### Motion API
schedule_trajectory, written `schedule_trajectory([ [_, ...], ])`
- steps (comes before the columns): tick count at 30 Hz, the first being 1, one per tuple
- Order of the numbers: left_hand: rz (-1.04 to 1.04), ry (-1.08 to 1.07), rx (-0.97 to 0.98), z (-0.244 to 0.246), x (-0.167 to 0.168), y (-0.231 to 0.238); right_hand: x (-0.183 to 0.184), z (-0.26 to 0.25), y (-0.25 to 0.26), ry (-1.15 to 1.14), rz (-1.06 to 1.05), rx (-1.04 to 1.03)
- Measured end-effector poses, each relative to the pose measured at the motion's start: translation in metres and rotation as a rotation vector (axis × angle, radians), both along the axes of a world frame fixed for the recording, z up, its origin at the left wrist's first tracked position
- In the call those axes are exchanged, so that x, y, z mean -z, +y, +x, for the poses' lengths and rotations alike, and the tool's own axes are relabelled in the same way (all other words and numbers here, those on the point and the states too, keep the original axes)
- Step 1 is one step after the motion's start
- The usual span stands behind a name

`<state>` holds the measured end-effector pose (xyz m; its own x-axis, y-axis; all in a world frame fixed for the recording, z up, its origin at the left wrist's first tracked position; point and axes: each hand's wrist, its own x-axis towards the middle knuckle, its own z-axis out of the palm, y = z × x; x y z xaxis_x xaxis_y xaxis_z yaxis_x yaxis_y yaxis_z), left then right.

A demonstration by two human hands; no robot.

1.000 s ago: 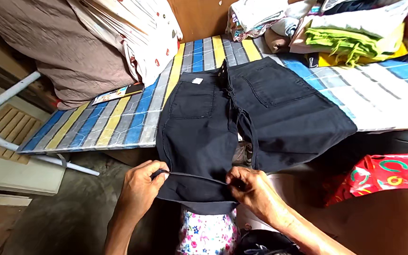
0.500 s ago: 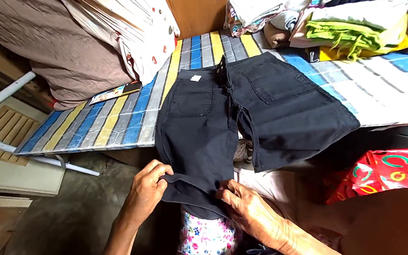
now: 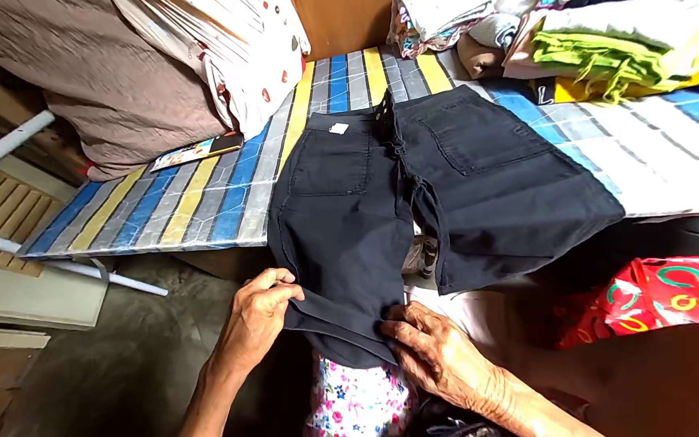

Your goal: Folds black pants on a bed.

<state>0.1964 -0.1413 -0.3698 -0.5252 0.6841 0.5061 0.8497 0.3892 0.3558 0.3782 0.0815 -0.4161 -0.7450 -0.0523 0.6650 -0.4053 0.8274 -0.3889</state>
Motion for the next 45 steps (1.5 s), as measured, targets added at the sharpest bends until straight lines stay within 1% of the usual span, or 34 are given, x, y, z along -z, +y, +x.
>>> schedule_trajectory([
  [2, -0.001, -0.016, 0.006, 0.001, 0.0, 0.0, 0.001, 0.002, -0.002, -0.039, -0.038, -0.034],
  [3, -0.001, -0.03, 0.019, 0.001, 0.001, 0.0, 0.001, 0.003, -0.002, -0.063, -0.09, -0.061],
  [5, -0.013, -0.053, 0.043, 0.002, 0.0, -0.001, -0.004, 0.003, -0.003, -0.14, -0.282, -0.112],
  [7, -0.052, -0.109, 0.048, 0.006, -0.006, -0.004, -0.008, 0.001, -0.003, -0.245, -0.488, -0.103],
  [9, -0.085, -0.176, 0.059, 0.008, -0.012, -0.01, -0.012, 0.001, -0.002, -0.337, -0.605, -0.103],
  [11, -0.058, -0.228, 0.024, 0.012, -0.014, -0.012, -0.016, 0.001, -0.005, -0.398, -0.684, -0.107],
  [13, -0.026, -0.228, -0.052, 0.018, -0.013, -0.011, -0.02, 0.002, -0.007, -0.456, -0.743, -0.13],
  [15, -0.022, -0.195, -0.09, 0.021, -0.012, -0.011, -0.026, 0.003, -0.009, -0.537, -0.759, -0.165],
  [17, -0.02, -0.143, -0.074, 0.021, -0.016, -0.014, -0.032, 0.005, -0.011, -0.546, -0.712, -0.181],
  [18, 0.0, -0.099, -0.059, 0.021, -0.02, -0.016, -0.033, 0.007, -0.013, -0.49, -0.654, -0.158],
  [20, 0.05, 0.0, -0.05, 0.025, -0.032, -0.014, -0.036, 0.007, -0.016, -0.284, -0.486, -0.055],
  [22, 0.071, 0.093, -0.072, 0.034, -0.044, -0.009, -0.039, 0.006, -0.016, -0.123, -0.389, 0.036],
  [26, 0.125, 0.177, -0.111, 0.042, -0.054, 0.0, -0.042, 0.005, -0.011, 0.027, -0.341, 0.096],
  [29, 0.125, 0.246, -0.139, 0.043, -0.054, 0.008, -0.039, 0.003, -0.011, 0.035, -0.374, 0.09],
  [32, 0.116, 0.282, -0.144, 0.042, -0.058, 0.017, -0.032, 0.001, -0.007, -0.057, -0.535, 0.093],
  [37, 0.113, 0.251, -0.043, 0.04, -0.066, 0.026, -0.026, 0.0, 0.004, -0.268, -0.796, 0.06],
  [39, 0.042, 0.205, 0.01, 0.038, -0.067, 0.022, -0.027, 0.002, 0.005, -0.35, -0.934, 0.013],
  [43, -0.05, 0.116, 0.128, 0.031, -0.061, 0.007, -0.039, 0.001, 0.01, -0.502, -1.316, -0.104],
  [45, -0.028, 0.094, 0.118, 0.032, -0.058, 0.003, -0.04, 0.001, 0.012, -0.538, -1.348, -0.12],
])
